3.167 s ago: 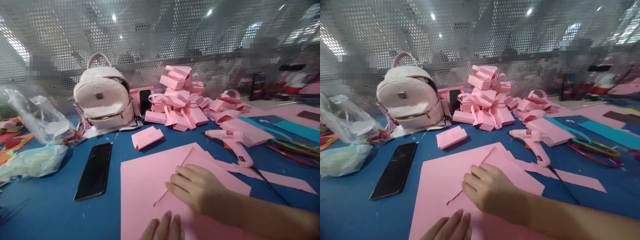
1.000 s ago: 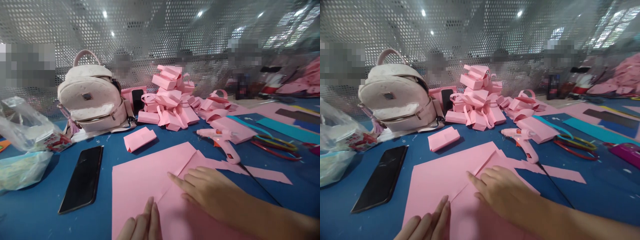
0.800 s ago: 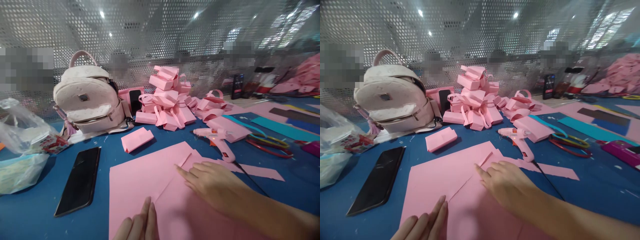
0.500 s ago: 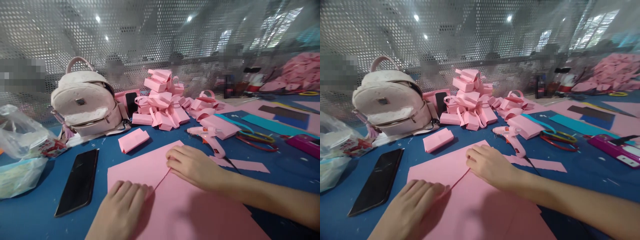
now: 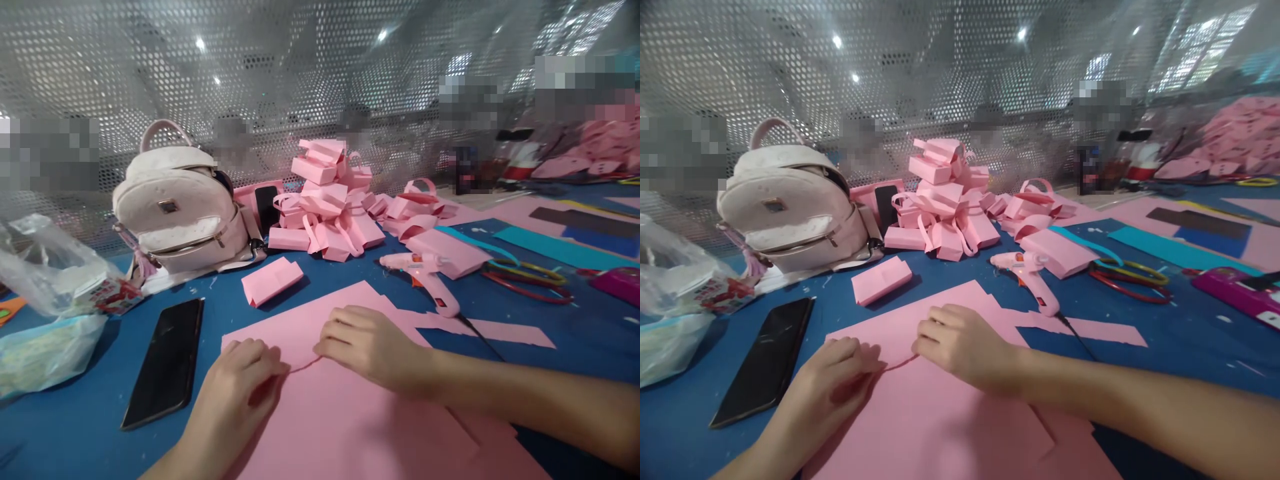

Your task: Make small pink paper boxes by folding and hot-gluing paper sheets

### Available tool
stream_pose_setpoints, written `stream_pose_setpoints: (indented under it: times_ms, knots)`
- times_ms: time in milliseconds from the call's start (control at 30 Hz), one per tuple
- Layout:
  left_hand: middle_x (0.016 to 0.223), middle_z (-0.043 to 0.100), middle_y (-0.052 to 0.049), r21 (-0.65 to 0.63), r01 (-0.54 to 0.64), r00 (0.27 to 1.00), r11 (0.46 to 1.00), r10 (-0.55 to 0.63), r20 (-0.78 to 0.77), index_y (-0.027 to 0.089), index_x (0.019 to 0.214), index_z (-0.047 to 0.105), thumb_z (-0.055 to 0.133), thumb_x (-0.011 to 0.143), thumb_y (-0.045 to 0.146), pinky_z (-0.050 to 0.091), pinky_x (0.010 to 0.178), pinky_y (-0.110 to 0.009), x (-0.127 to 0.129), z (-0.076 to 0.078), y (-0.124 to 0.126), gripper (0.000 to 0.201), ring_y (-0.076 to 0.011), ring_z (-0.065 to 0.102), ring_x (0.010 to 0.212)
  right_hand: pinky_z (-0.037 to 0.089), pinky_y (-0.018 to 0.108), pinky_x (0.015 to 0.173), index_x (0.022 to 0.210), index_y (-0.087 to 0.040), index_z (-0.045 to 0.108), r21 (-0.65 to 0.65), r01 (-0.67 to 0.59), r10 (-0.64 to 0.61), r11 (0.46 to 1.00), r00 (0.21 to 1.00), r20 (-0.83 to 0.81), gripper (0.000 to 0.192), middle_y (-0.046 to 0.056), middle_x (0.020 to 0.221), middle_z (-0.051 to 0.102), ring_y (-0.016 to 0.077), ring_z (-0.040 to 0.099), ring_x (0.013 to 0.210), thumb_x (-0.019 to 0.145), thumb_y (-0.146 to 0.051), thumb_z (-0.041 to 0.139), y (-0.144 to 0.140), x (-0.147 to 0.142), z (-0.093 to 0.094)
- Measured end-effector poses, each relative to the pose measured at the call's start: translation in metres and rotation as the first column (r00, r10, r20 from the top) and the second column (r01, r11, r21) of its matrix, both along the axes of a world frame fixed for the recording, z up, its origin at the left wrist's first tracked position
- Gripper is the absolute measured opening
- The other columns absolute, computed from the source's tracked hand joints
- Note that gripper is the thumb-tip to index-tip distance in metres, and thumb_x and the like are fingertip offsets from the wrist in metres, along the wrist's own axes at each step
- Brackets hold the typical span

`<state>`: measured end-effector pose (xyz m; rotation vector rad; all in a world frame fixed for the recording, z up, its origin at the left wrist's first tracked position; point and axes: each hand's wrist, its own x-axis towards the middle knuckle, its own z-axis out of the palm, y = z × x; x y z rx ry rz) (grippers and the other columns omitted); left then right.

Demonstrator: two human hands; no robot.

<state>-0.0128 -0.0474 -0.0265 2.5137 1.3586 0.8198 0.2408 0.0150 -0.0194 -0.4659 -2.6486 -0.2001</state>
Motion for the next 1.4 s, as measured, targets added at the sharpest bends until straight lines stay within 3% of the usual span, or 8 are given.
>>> stream_pose_setpoints:
  times_ms: [133, 267, 567, 967, 1100, 1267, 1333, 1400]
  knots:
    - [0.07, 0.056, -0.003, 0.213, 0.087, 0.985, 0.973, -0.051, -0.167, 0.024, 0.103, 0.072, 0.043, 0.101, 0.016, 0.035, 0.056, -0.028, 0.005, 0.001, -0.002, 0.03, -0.0188, 0.047, 0.062, 0.039, 0.031, 0.067, 0.101, -0.015, 0.068, 0.125, -0.058, 0.053, 0.99, 0.998, 0.043, 0.024, 0.004, 0.085, 0.07, 0.0178, 0.056, 0.079, 0.101, -0.008, 0.046, -0.002, 0.007, 0.004]
    - [0.078, 0.06, -0.005, 0.337, 0.203, 0.952, 0.919, -0.105, -0.286, 0.017, 0.111, 0.069, 0.04, 0.103, 0.015, 0.041, 0.061, -0.032, 0.006, 0.003, 0.0, 0.03, -0.0189, 0.05, 0.066, 0.041, 0.033, 0.069, 0.106, -0.015, 0.068, 0.11, -0.056, 0.043, 0.992, 0.992, 0.12, 0.024, 0.007, 0.087, 0.069, 0.0187, 0.057, 0.082, 0.099, -0.007, 0.046, -0.007, 0.008, 0.003]
    - [0.097, 0.071, -0.007, 0.333, 0.276, 0.918, 0.902, -0.145, -0.369, 0.014, 0.116, 0.067, 0.031, 0.105, 0.011, 0.048, 0.075, -0.034, 0.005, 0.012, 0.001, 0.038, -0.0195, 0.061, 0.079, 0.033, 0.038, 0.073, 0.097, -0.02, 0.067, -0.111, 0.286, -0.268, 0.952, 0.951, 0.152, 0.013, 0.005, 0.088, 0.064, 0.0236, 0.048, 0.077, 0.091, -0.028, 0.06, -0.023, 0.025, 0.018]
    - [0.082, 0.066, -0.004, 0.374, 0.276, 0.909, 0.885, -0.114, -0.402, 0.015, 0.112, 0.065, 0.037, 0.102, 0.008, 0.049, 0.069, -0.032, 0.007, 0.015, -0.002, 0.031, -0.0173, 0.059, 0.071, 0.026, 0.036, 0.065, 0.072, -0.019, 0.064, 0.158, 0.369, -0.393, 0.916, 0.903, 0.173, 0.033, 0.005, 0.075, 0.06, 0.0216, 0.047, 0.072, 0.098, -0.012, 0.046, -0.017, 0.06, 0.016]
    - [0.077, 0.064, -0.003, 0.426, 0.283, 0.901, 0.859, -0.086, -0.425, 0.013, 0.107, 0.065, 0.038, 0.1, 0.006, 0.048, 0.064, -0.032, 0.01, 0.017, -0.006, 0.029, -0.018, 0.058, 0.067, 0.033, 0.034, 0.067, 0.074, -0.019, 0.066, -0.003, 0.453, -0.442, 0.892, 0.872, 0.212, 0.024, 0.005, 0.082, 0.063, 0.0211, 0.055, 0.076, 0.096, -0.02, 0.056, -0.012, 0.056, 0.032]
    - [0.074, 0.066, -0.004, 0.471, 0.311, 0.887, 0.826, -0.074, -0.457, 0.011, 0.104, 0.068, 0.041, 0.097, 0.004, 0.047, 0.059, -0.033, 0.012, 0.02, -0.013, 0.029, -0.0193, 0.06, 0.062, 0.037, 0.028, 0.065, 0.09, -0.019, 0.063, -0.354, 0.505, -0.446, 0.787, 0.863, 0.239, 0.005, 0.003, 0.088, 0.067, 0.0193, 0.061, 0.077, 0.088, -0.022, 0.066, -0.004, 0.038, 0.043]
    - [0.071, 0.065, -0.003, 0.37, 0.287, 0.912, 0.884, -0.134, -0.387, 0.014, 0.1, 0.071, 0.045, 0.097, 0.01, 0.047, 0.058, -0.031, 0.01, 0.025, -0.013, 0.027, -0.0182, 0.06, 0.059, 0.035, 0.026, 0.064, 0.086, -0.02, 0.064, -0.519, 0.46, -0.396, 0.721, 0.887, 0.236, 0.004, 0.001, 0.086, 0.067, 0.0191, 0.061, 0.078, 0.084, -0.017, 0.066, 0.0, 0.032, 0.045]
    - [0.071, 0.066, -0.002, 0.134, 0.225, 0.961, 0.965, -0.197, -0.196, 0.019, 0.094, 0.073, 0.048, 0.099, 0.019, 0.048, 0.06, -0.027, 0.005, 0.032, -0.011, 0.026, -0.0162, 0.062, 0.061, 0.036, 0.025, 0.063, 0.08, -0.02, 0.066, -0.623, 0.392, -0.33, 0.677, 0.918, 0.219, 0.008, 0.0, 0.083, 0.069, 0.0183, 0.062, 0.079, 0.079, -0.012, 0.065, 0.004, 0.026, 0.049]
